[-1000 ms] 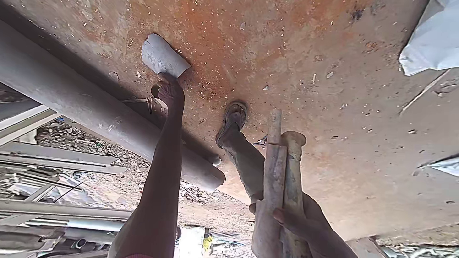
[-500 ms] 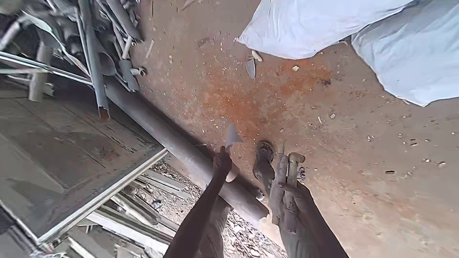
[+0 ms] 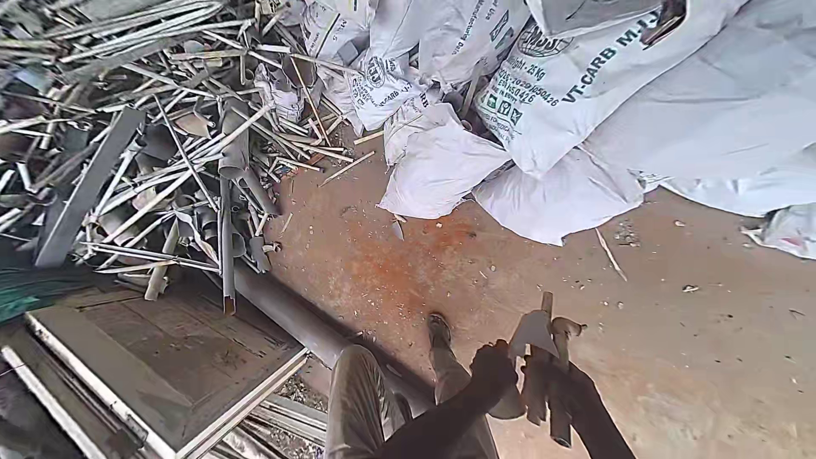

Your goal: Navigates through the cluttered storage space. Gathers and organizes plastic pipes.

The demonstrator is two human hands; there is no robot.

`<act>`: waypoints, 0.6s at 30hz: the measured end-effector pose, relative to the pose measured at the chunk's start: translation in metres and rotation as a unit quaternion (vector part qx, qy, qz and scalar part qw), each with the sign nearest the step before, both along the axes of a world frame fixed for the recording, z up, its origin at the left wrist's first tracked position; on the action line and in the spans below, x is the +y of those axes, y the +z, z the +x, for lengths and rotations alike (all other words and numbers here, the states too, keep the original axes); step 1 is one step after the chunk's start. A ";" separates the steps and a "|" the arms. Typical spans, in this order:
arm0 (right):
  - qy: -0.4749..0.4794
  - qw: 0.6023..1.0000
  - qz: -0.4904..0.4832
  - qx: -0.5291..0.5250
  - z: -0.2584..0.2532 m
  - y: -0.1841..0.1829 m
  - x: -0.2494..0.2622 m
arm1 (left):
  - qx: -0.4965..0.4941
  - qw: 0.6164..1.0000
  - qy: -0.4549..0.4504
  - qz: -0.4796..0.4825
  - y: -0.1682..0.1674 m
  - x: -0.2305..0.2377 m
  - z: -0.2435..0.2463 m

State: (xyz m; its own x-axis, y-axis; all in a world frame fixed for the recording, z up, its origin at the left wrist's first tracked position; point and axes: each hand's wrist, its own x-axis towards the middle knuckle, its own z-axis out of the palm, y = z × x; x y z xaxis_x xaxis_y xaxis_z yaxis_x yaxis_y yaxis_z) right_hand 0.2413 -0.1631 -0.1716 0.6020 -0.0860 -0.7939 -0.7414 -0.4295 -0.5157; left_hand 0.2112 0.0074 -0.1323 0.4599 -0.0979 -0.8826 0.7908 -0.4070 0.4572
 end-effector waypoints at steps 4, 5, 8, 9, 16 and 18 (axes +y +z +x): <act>-0.082 0.997 -0.007 0.005 -0.029 0.019 -0.017 | -0.015 0.998 -0.060 -0.028 -0.001 -0.026 -0.005; -0.094 0.995 -0.009 0.007 -0.033 0.023 -0.015 | -0.022 0.997 -0.068 -0.036 -0.002 -0.025 -0.007; -0.092 0.995 -0.022 0.016 -0.046 0.024 -0.002 | -0.024 0.995 -0.085 -0.055 -0.008 -0.008 -0.010; -0.092 0.995 -0.030 0.020 -0.046 0.021 0.011 | -0.029 0.994 -0.088 -0.060 -0.013 0.005 -0.009; 0.115 0.979 0.126 -0.109 0.018 0.094 0.331 | -0.224 0.961 -0.019 0.159 0.082 0.327 -0.010; 0.196 0.891 0.345 -0.223 0.076 0.196 0.512 | -0.274 0.916 -0.002 0.293 0.220 0.535 -0.001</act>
State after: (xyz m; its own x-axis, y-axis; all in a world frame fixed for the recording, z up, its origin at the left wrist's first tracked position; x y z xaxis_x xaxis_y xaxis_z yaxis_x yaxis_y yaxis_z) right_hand 0.3169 0.3486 0.0245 0.7471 0.6151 -0.2518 -0.2602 -0.0780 -0.9624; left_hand 0.2104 0.5425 0.0874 0.8502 0.3159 -0.4212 0.5059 -0.7115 0.4877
